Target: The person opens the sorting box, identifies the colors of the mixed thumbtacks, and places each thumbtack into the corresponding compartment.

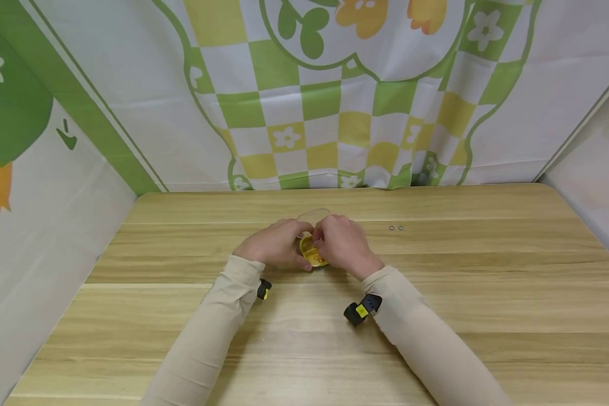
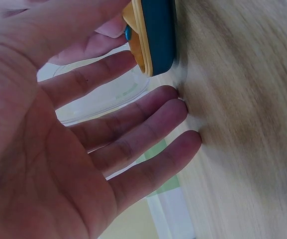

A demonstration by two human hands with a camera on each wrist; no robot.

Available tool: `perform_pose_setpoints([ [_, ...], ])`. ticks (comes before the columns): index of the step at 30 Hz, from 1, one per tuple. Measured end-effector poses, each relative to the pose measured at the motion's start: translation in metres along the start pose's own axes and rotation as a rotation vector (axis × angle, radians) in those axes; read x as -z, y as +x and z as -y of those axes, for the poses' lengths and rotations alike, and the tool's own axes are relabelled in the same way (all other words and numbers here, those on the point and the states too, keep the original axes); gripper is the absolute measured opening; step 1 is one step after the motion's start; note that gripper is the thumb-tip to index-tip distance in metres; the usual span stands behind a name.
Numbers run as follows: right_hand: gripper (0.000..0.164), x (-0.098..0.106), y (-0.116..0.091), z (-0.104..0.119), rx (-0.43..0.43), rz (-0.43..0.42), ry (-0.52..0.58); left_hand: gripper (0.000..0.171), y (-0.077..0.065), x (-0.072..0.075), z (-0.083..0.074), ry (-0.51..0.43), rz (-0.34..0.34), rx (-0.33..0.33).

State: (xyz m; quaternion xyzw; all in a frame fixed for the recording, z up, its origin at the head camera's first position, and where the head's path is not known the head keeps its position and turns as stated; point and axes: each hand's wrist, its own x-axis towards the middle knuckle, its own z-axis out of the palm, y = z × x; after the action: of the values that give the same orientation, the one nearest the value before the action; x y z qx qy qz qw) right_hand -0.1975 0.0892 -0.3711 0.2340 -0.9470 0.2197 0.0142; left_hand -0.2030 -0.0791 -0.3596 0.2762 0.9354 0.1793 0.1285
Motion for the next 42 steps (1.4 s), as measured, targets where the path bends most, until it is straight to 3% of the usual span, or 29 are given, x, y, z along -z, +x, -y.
perform_pose_setpoints([
  [42, 0.011, -0.0023, 0.0005, -0.0005, -0.061, -0.012, 0.023, 0.063, 0.0019, 0.0000, 0.0011, 0.007, 0.014, 0.003],
])
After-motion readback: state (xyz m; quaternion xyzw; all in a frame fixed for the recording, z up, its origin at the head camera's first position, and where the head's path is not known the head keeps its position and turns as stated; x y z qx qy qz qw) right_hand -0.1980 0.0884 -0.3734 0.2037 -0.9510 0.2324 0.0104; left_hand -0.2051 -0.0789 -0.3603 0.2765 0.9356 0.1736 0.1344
